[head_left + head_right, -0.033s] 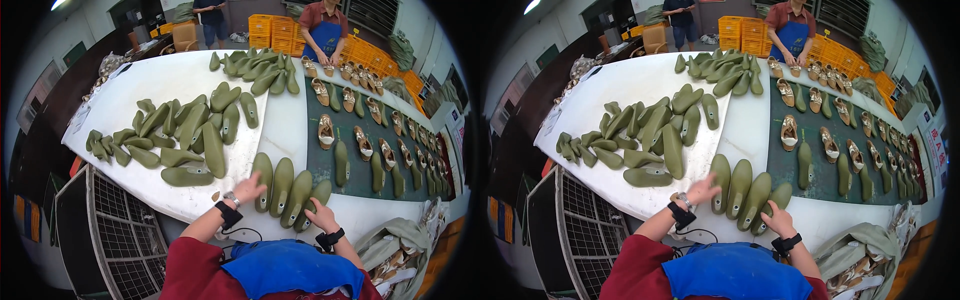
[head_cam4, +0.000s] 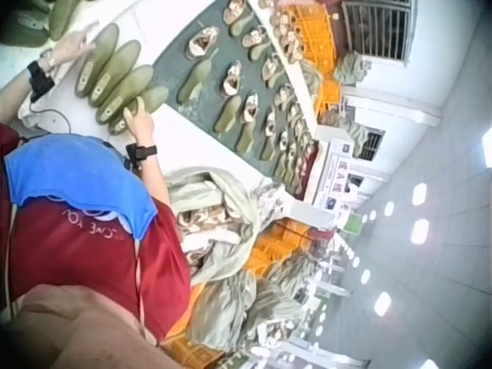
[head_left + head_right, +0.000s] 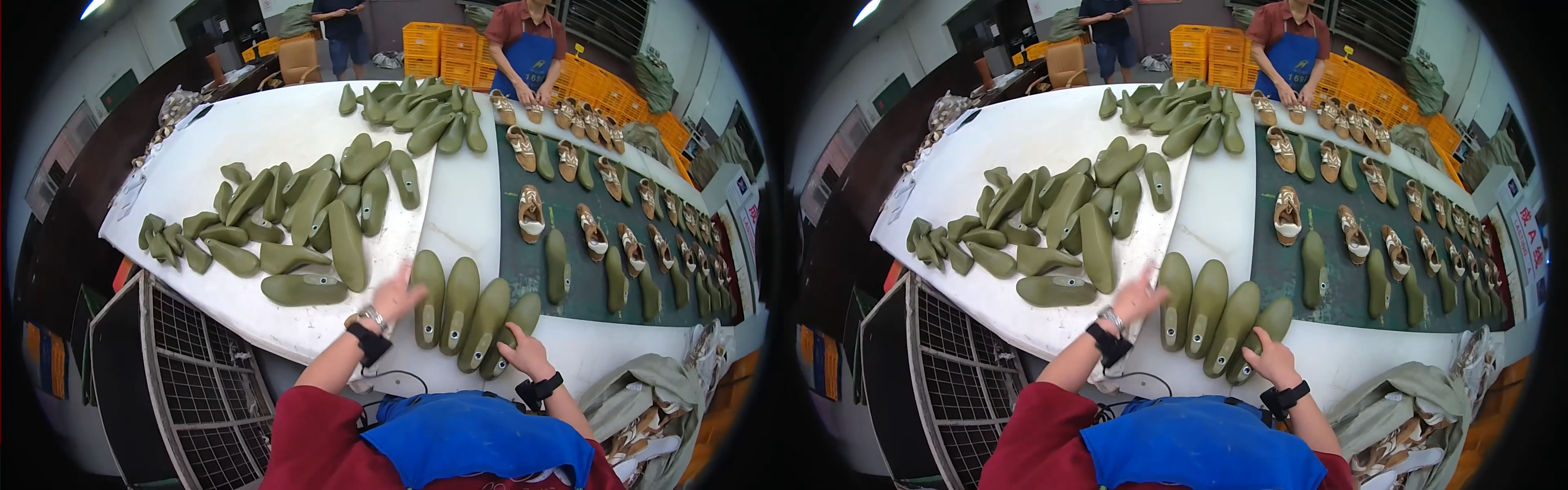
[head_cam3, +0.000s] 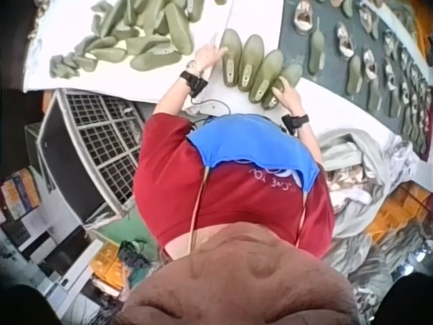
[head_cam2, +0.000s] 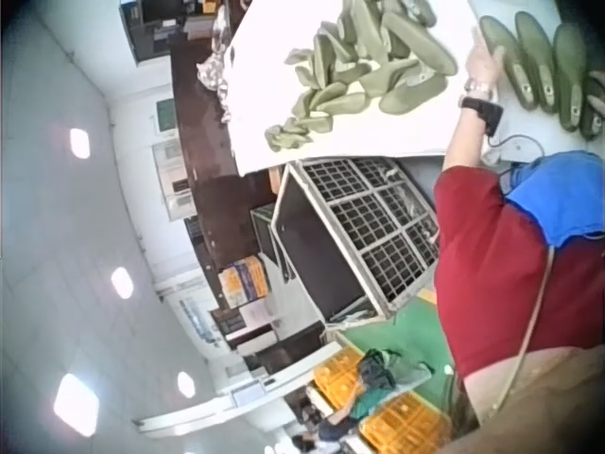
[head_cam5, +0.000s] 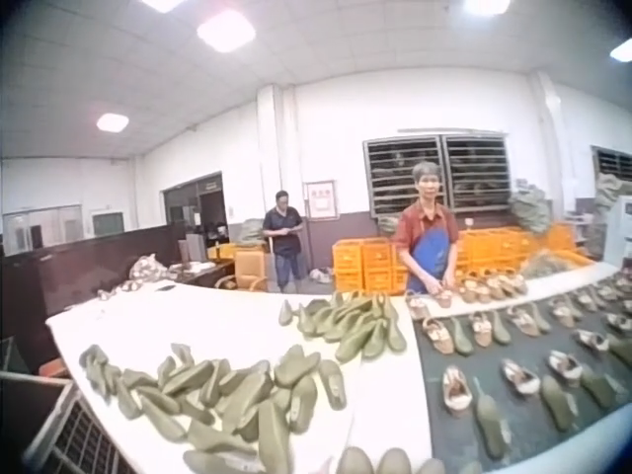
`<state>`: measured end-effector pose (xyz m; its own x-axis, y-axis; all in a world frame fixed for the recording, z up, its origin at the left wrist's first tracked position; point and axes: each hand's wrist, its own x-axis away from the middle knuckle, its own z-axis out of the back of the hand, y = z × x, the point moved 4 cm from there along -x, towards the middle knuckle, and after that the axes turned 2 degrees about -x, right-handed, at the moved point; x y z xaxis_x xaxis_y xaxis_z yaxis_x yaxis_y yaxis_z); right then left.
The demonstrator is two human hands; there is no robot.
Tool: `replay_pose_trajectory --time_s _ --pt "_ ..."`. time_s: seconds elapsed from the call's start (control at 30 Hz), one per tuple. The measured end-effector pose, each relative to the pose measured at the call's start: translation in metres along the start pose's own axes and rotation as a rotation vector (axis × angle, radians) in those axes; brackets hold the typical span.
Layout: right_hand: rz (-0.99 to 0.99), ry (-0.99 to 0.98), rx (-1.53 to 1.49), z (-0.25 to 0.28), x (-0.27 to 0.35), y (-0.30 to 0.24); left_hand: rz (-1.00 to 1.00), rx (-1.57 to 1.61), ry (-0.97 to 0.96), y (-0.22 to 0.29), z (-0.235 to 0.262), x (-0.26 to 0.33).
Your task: Removing shoes from a bulk bag, inspecting them, and placing them on shoe lasts at a manufacturing station.
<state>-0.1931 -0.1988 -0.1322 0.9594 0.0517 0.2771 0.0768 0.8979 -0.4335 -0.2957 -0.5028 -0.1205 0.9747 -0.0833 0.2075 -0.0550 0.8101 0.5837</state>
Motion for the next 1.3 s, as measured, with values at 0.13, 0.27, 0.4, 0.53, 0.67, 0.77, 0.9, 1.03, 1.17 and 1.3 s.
replay_pose_trajectory --time_s 0.13,0.27,0.4,0.53,0.67,0.77,0.9,1.03,1.17,1.3 --pt "0.015 0.033 -0.01 -0.002 0.0 -0.006 0.344 -0.271 0.651 -0.105 0.026 -0.053" --pt "0.005 0.053 -0.002 -0.008 -0.003 0.0 0.418 -0.487 0.775 -0.119 0.013 -0.055" --pt "0.018 0.066 0.009 -0.007 -0.004 -0.001 0.373 0.302 0.635 -0.125 0.027 -0.039" --pt "0.033 0.085 -0.025 -0.008 -0.005 0.003 0.274 1.204 0.297 -0.113 0.04 0.002" --pt "0.043 0.1 -0.044 -0.008 -0.006 0.004 0.167 1.245 0.071 -0.081 0.044 0.015" --pt "0.03 0.107 -0.051 -0.008 -0.006 0.002 0.235 1.392 -0.032 -0.059 0.044 -0.006" --pt "0.006 0.119 -0.048 -0.01 -0.003 0.004 0.21 1.544 -0.27 -0.024 0.013 -0.072" --pt "0.024 0.149 -0.072 -0.013 -0.002 0.003 0.105 1.565 -0.087 0.007 -0.031 -0.165" --pt "0.008 0.14 -0.08 -0.012 -0.001 -0.002 0.173 1.007 0.471 0.008 -0.075 -0.2" --pt "0.003 0.122 -0.103 -0.011 -0.006 -0.003 -0.15 0.908 0.228 0.016 -0.038 -0.173"
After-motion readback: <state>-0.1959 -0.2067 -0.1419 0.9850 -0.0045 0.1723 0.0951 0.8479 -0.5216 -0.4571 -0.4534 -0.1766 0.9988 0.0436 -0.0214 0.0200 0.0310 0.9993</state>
